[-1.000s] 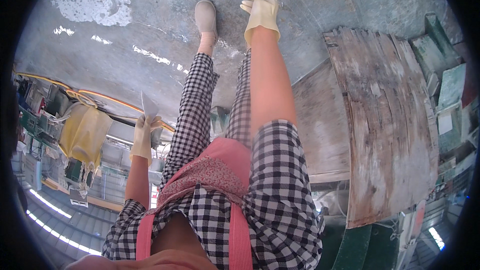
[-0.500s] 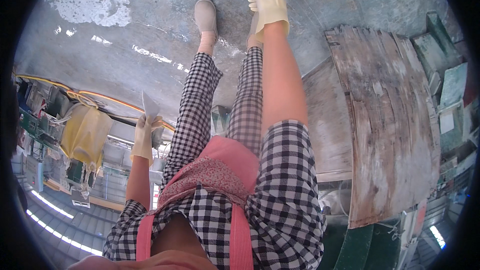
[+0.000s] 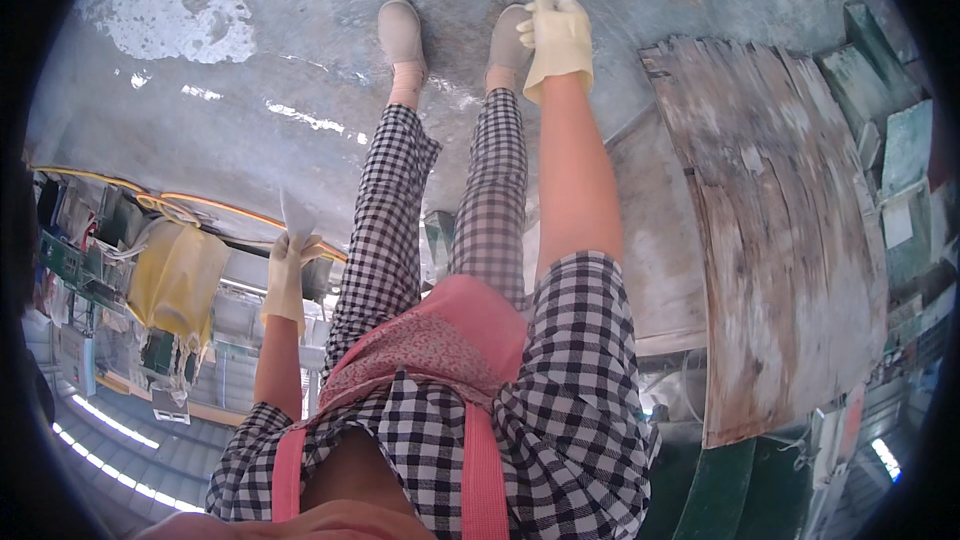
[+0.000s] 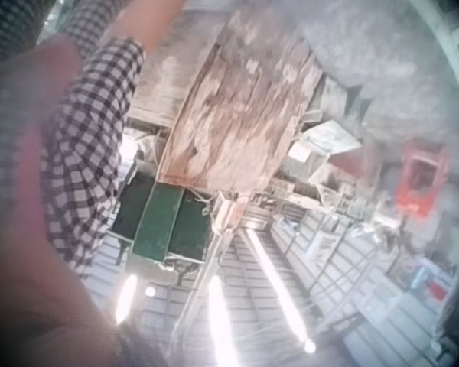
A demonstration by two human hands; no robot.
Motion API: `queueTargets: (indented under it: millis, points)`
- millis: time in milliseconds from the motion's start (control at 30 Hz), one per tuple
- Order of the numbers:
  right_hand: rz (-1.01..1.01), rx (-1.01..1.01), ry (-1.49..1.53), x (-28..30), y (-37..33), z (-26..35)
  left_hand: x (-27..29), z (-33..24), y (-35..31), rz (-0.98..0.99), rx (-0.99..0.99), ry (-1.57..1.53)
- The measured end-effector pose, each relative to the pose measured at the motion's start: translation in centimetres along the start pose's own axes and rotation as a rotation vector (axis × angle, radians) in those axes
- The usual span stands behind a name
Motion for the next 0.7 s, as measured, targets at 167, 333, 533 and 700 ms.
queueTargets:
  millis: [167, 333, 533, 700]
  points:
    - [-0.16, 0.248, -0.287, 1.6, -0.9, 1.5, 0.2, 0.1, -0.1, -0.002, 0.017, 0.018]
    - [-0.189, 0.328, -0.827, -1.6, -1.3, 5.0, -0.1, -0.6, -0.8, 0.02, 0.006, 0.041]
    - [-0.288, 0.215, -1.13, -3.4, -1.7, 6.7, 0.1, -0.8, -1.3, 0.026, -0.017, 0.053]
    - [-0.309, 0.264, -1.212, -4.3, -1.8, 7.5, 0.2, -0.2, -1.2, 0.006, 0.019, 0.024]
Point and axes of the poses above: each hand's wrist, its own y-axis towards the middle knuckle, its own x-axis out of the back of the hand, z = x × y, the point moved 7 cm from there along y, towards the middle knuckle, and after that the axes turned 7 degrees about z, right-handed, at the moved point
